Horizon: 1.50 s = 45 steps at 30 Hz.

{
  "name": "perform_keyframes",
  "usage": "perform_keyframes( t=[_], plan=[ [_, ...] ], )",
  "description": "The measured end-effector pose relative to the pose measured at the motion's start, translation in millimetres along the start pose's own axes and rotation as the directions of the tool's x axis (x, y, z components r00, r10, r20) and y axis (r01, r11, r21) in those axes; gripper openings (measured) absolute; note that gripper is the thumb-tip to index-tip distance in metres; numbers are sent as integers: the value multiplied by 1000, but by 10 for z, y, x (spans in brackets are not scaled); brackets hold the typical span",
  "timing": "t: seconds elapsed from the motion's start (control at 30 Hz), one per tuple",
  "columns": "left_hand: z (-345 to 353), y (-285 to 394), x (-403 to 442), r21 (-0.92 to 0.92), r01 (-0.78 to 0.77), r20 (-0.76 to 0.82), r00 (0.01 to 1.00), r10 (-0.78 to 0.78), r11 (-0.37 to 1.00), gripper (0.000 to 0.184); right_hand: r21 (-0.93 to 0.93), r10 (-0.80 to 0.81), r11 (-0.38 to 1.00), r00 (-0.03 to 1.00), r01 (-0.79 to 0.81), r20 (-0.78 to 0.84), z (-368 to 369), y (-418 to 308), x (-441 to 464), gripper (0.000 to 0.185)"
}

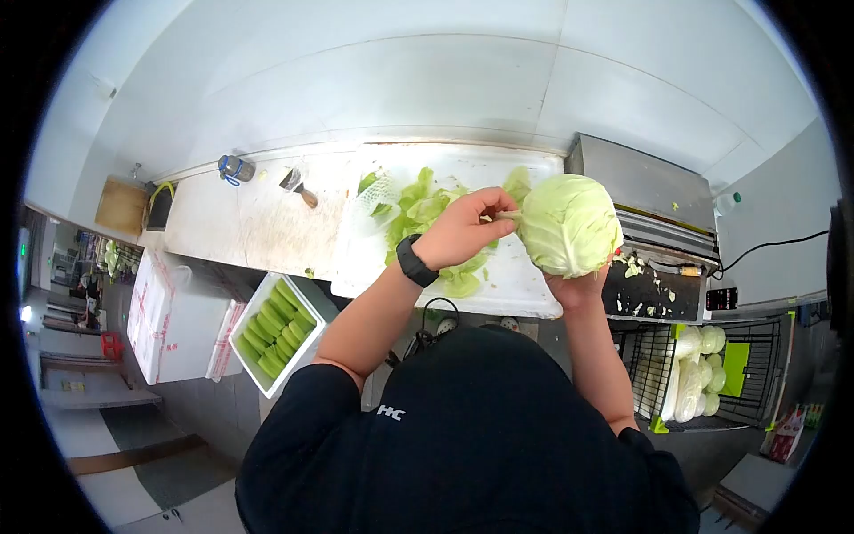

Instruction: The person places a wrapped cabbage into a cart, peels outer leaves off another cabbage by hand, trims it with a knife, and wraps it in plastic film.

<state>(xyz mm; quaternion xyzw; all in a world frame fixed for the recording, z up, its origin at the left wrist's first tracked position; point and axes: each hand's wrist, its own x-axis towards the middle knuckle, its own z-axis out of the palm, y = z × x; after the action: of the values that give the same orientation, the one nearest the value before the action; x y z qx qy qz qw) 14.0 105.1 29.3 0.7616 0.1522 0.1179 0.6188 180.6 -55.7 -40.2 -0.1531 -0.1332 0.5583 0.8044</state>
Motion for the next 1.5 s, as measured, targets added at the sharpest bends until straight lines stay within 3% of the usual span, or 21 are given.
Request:
perform_keyframes(
  t=[0.13,0.23,0.3,0.33,0.4,0.43,0.5,0.63,0.77,0.83,0.9,0.93,1.03,1.1,1.2,1.33,1.4,1.5],
  plan=[
    [52,-108,8,109,-146,-102,982,157,983,18,90,45,995,999,-46,5,-46,9,8,91],
    [112,-272,6,-36,-219,-87,973,215,975,19,131,69,989,997,-71,14,-116,-1,60,91],
    [247,-306,2,-282,-239,-156,967,202,929,25,97,41,995,999,-40,-14,-82,19,52,91],
    [248,-254,-12,-282,-239,-156,967,201,929,25,61,11,998,999,-9,-40,-47,32,51,91],
    [242,-108,-37,-191,-139,-156,982,109,972,30,40,2,999,998,0,-55,1,57,47,94],
    [227,-102,-37,-191,-139,-154,982,111,972,30,17,-9,1000,997,10,-70,10,56,42,96],
    [178,-97,-37,-264,38,-109,992,-69,964,32,-11,-16,1000,997,15,-81,-66,74,36,96],
    [143,-90,-57,-197,-78,-105,993,58,977,32,-164,39,985,998,-48,-58,10,65,10,91],
    [177,33,-90,-160,-114,-201,976,80,981,34,-84,32,996,997,-26,76,-86,124,14,87],
    [187,19,-70,-151,-166,-251,960,124,975,35,-151,19,988,999,-24,-30,-65,108,45,85],
    [173,34,-12,65,-175,-305,934,187,982,37,-148,19,988,994,-35,-108,-23,111,69,79],
    [162,41,22,68,-176,-304,934,188,982,37,-148,17,988,983,-44,-181,4,108,90,74],
    [94,30,126,79,-57,-254,964,75,995,37,-140,21,989,975,-53,-220,76,127,114,69],
    [39,-43,191,-142,136,-132,979,-155,980,36,-134,21,989,970,-55,-241,103,155,127,69],
    [-3,-79,206,-284,120,-40,990,-137,951,35,-122,17,991,960,-53,-280,63,154,161,69],
    [92,-28,104,-148,29,-93,995,-43,989,36,-152,18,986,943,-72,-331,58,145,169,66],
    [200,47,49,116,36,-250,968,-6,993,39,-163,-6,985,932,-57,-363,111,161,176,64],
    [308,60,52,43,83,-348,935,-63,996,46,-167,-39,986,921,-29,-388,161,179,207,62]
  ],
)
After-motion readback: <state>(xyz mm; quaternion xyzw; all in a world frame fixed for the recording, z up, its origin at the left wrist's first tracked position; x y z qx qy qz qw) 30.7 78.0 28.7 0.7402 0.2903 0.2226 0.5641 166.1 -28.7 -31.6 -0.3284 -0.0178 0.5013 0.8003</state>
